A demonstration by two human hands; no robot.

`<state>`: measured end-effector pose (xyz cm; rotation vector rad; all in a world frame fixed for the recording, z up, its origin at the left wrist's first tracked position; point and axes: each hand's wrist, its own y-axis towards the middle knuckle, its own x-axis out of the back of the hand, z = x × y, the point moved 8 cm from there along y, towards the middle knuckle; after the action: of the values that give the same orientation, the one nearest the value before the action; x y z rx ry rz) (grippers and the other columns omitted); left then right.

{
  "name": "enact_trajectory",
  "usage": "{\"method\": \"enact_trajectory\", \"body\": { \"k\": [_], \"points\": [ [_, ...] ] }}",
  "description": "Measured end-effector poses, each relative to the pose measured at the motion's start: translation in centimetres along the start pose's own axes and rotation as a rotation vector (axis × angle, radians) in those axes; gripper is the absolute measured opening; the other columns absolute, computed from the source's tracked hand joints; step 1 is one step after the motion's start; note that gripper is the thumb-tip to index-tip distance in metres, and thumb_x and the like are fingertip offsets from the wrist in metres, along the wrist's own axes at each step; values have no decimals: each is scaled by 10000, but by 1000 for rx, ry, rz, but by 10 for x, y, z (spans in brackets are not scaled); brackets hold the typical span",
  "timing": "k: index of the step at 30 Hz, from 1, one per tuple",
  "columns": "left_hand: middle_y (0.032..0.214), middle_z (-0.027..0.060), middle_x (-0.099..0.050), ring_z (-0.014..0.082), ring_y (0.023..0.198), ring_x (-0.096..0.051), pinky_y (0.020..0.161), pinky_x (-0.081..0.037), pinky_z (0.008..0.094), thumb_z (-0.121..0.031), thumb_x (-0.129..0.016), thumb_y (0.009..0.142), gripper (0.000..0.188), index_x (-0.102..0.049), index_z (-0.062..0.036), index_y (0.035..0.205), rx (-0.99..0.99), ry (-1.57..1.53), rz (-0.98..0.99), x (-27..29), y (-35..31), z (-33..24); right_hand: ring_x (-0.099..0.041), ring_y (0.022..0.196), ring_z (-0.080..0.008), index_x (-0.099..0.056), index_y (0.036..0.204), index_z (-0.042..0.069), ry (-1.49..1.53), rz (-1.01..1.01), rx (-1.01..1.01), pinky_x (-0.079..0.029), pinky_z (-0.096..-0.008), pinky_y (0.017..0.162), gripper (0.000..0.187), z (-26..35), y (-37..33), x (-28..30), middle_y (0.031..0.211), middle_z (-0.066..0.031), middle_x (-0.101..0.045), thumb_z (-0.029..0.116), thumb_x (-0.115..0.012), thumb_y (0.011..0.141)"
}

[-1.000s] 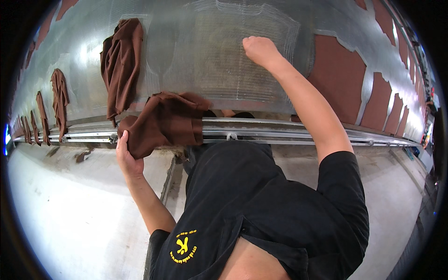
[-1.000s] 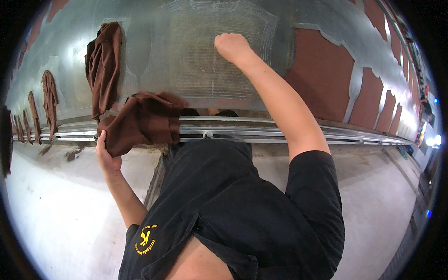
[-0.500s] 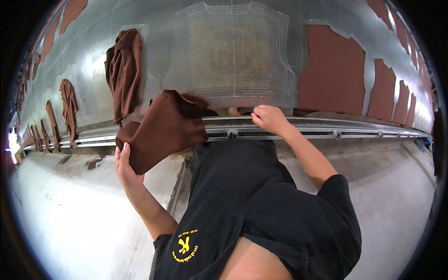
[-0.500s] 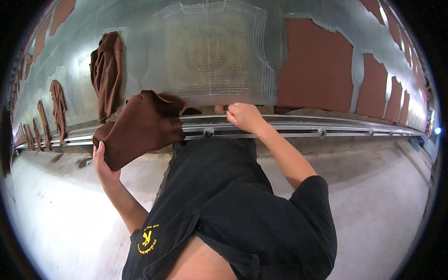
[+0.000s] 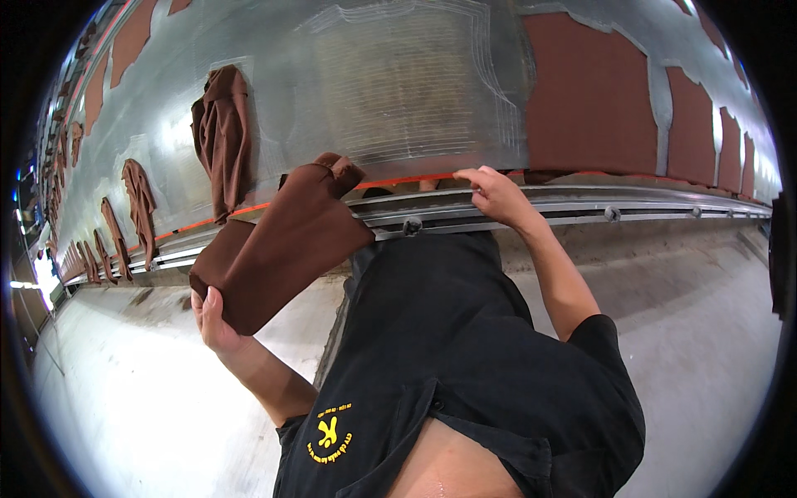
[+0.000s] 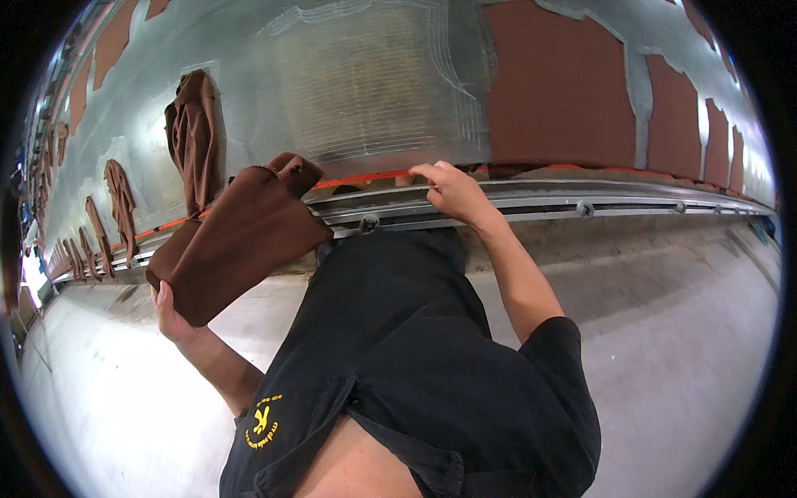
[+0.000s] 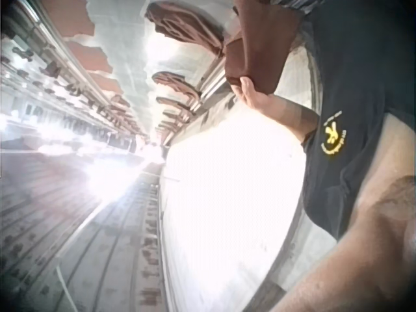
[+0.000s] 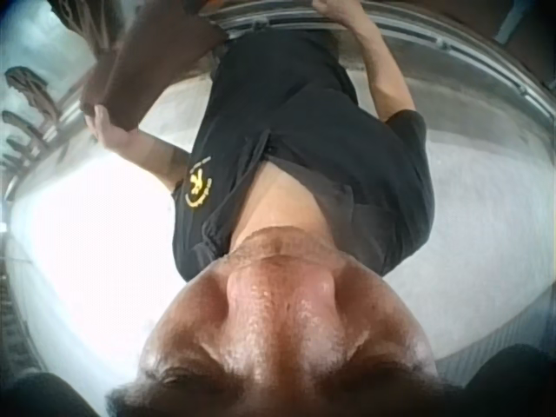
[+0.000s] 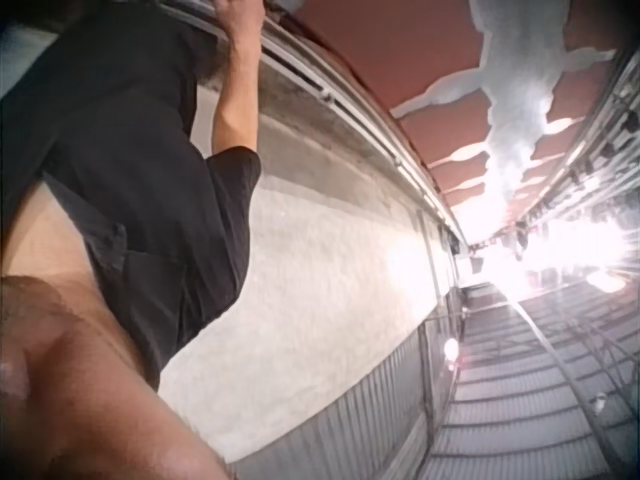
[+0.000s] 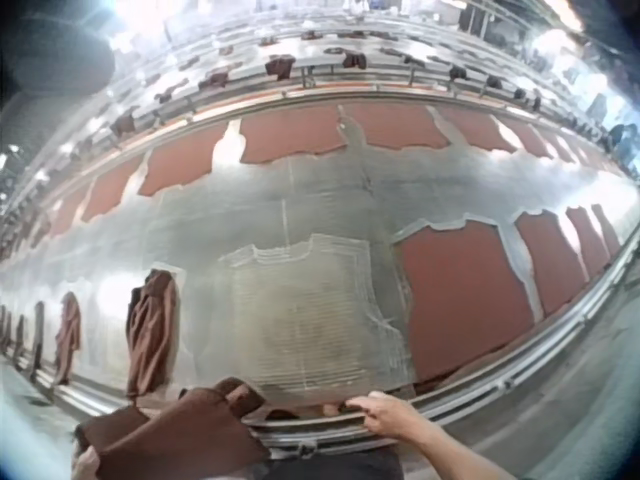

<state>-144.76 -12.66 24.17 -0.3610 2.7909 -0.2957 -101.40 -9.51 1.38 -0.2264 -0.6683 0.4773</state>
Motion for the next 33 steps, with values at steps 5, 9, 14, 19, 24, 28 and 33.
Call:
{"method": "enact_trajectory", "body": {
  "k": [5, 9, 14, 19, 24, 28, 33],
  "points": [
    [1367, 279, -575, 393, 1253, -594, 1096, -456, 512, -61, -546, 931, 511, -465, 133, 1397, -52, -89, 91, -11, -15, -10, -677, 892, -347, -709, 971, 110, 48, 38, 13, -521, -454, 758, 152, 8, 7, -14, 875, -136, -715, 176, -585, 914],
    [1361, 282, -578, 395, 1252, -593, 1095, -454, 520, -66, -557, 924, 509, -480, 129, 1388, -69, -112, 99, -15, -19, -13, -688, 893, -360, -709, 963, 113, -96, 71, 91, -526, -475, 742, 160, 16, 19, -28, 912, -140, -728, 201, -580, 927],
    [1349, 280, -587, 394, 1248, -596, 1097, -451, 519, -72, -568, 921, 511, -486, 128, 1385, -70, -110, 55, -9, -22, -14, -674, 845, -381, -678, 914, 104, -275, 98, 63, -523, -492, 743, 182, 3, 23, -37, 866, -144, -706, 227, -557, 971],
    [1344, 278, -592, 386, 1242, -602, 1101, -445, 512, -79, -578, 918, 516, -490, 129, 1382, -81, -126, 79, -8, -21, -9, -681, 833, -318, -702, 936, 71, -336, 21, 95, -523, -430, 707, 227, 1, 17, -22, 838, -115, -705, 229, -555, 1006],
    [1340, 278, -594, 378, 1240, -605, 1094, -450, 501, -68, -582, 908, 521, -490, 132, 1381, -68, -116, 96, -12, -16, -4, -638, 779, -180, -728, 1026, 27, 546, 213, -220, -513, -330, 745, 226, -13, 10, -22, 888, -62, -703, 228, -642, 972],
    [1337, 277, -595, 377, 1242, -603, 1091, -453, 500, -69, -574, 902, 523, -490, 135, 1376, -66, -96, 95, -7, -18, -6, -644, 913, -180, -717, 1112, 13, 481, 163, -197, -515, -319, 830, 260, -8, 13, -14, 1101, -90, -693, 210, -668, 950],
    [1391, 282, -555, 418, 1266, -574, 1084, -458, 534, -216, -484, 977, 548, -458, 110, 1417, -128, -134, 87, 17, -17, -20, -536, 1323, -349, -595, 1328, -9, -137, -310, 353, -401, -456, 1132, 491, 59, 29, -17, 1420, -210, -565, 306, -649, 956]
  ]
}}
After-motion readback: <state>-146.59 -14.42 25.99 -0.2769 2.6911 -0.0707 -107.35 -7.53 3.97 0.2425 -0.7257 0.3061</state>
